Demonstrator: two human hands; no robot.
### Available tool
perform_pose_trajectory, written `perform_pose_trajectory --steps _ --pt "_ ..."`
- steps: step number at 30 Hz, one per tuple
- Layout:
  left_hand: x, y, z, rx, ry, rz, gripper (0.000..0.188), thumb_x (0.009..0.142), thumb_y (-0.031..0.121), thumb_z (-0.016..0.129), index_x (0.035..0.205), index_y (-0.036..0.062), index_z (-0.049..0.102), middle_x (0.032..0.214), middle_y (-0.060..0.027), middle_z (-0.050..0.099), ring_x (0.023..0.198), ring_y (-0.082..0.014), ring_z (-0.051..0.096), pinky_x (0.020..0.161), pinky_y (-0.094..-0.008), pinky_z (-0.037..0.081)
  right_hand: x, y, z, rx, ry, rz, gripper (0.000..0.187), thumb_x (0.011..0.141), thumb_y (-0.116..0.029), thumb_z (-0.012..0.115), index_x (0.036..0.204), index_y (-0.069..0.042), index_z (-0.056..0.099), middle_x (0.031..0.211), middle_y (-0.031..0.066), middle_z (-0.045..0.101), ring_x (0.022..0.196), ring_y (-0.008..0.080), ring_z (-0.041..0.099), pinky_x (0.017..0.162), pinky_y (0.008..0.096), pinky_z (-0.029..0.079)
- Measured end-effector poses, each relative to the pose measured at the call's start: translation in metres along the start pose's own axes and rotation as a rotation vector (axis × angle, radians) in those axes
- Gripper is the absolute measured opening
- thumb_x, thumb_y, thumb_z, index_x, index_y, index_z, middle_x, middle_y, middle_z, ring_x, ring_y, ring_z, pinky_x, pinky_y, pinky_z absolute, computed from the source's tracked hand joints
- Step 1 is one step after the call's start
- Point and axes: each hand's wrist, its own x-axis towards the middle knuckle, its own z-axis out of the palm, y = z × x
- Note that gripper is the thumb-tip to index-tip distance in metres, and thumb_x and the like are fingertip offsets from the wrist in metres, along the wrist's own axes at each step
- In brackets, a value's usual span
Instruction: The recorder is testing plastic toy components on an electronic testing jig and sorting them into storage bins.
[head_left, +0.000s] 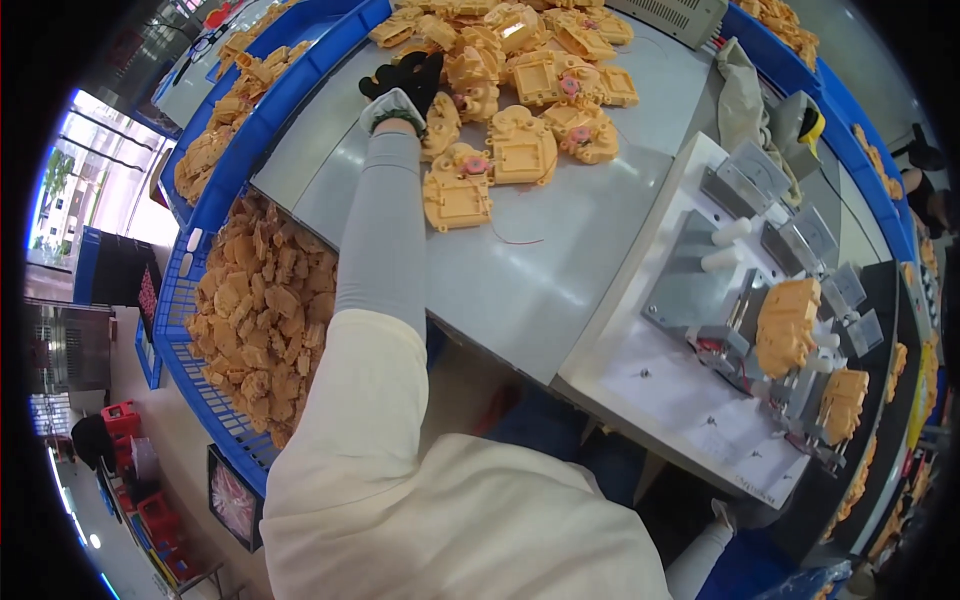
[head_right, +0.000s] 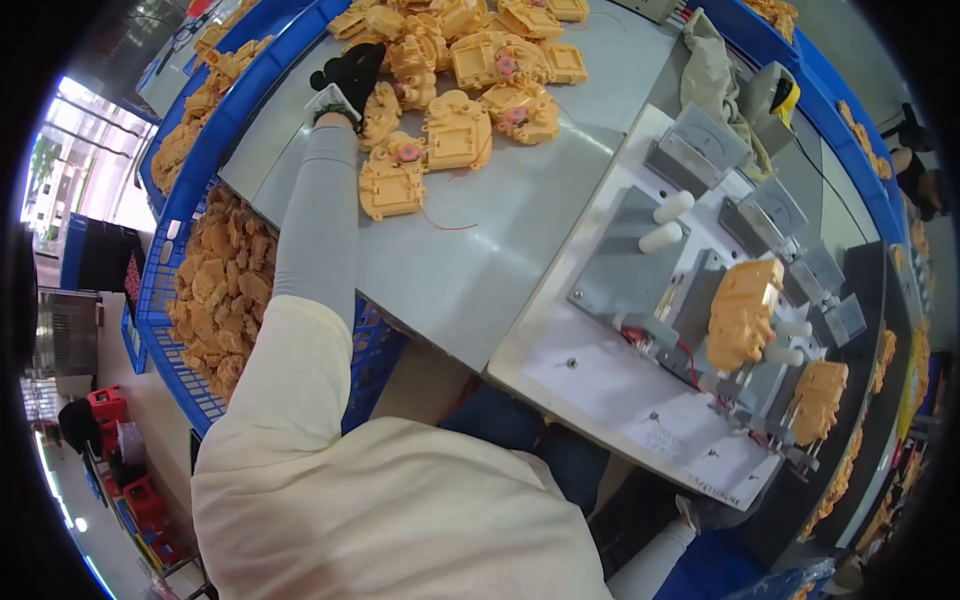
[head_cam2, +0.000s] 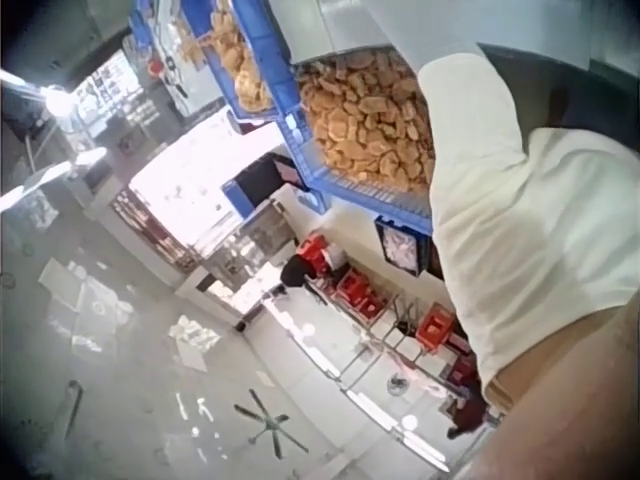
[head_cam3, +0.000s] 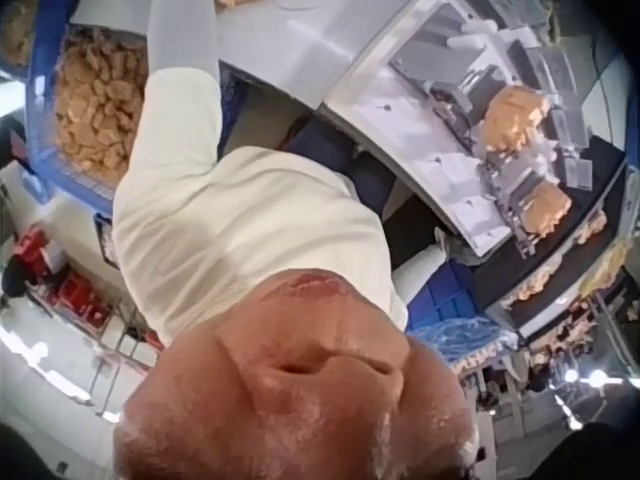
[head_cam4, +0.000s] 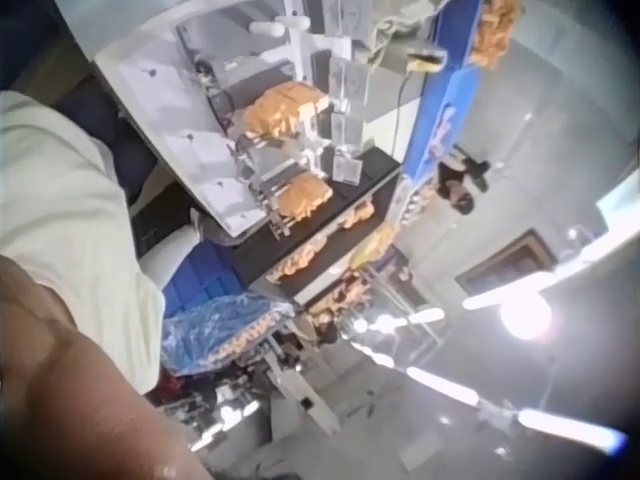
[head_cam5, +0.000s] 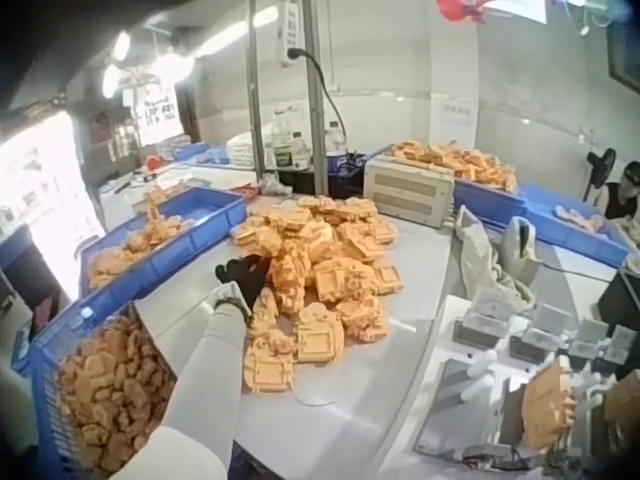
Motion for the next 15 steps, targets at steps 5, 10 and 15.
perform_pose_trajectory --steps 5,10,15 --pt "-0.007 0.03 0.017 0.02 -0.063 -0.256 0.033 0.09 0.044 0.038 0.12 0.0358 0.051 0.125 0.0068 0.054 0.103 -0.027 0.055 0.088 -0.0532 0.028 0.01 -0.093 -0.034 -0.142 -0.017 -0.08 0.047 0.093 -0.036 0.043 0.115 0.005 0.052 0.115 0.0164 0.053 0.104 0.0252 0.053 0.091 0.0385 0.044" --pt "-0.025 0.048 -0.033 0.053 -0.191 -0.147 0.034 0.09 0.038 0.038 0.123 0.0341 0.048 0.133 0.0035 0.046 0.112 -0.0269 0.049 0.09 -0.0541 0.028 0.018 -0.161 -0.049 -0.291 -0.099 -0.2 0.048 0.092 -0.039 0.041 0.109 0.004 0.055 0.111 0.0152 0.055 0.101 0.025 0.053 0.088 0.0383 0.044" --pt "-0.04 0.045 -0.055 -0.115 0.044 -0.006 0.037 0.089 0.038 0.047 0.122 0.0198 0.049 0.127 -0.0061 0.049 0.114 -0.0318 0.046 0.093 -0.0552 0.032 0.021 -0.171 -0.046 -0.291 -0.027 -0.228 0.046 0.089 -0.037 0.047 0.106 0.005 0.055 0.106 0.0154 0.056 0.097 0.0249 0.054 0.086 0.0375 0.044"
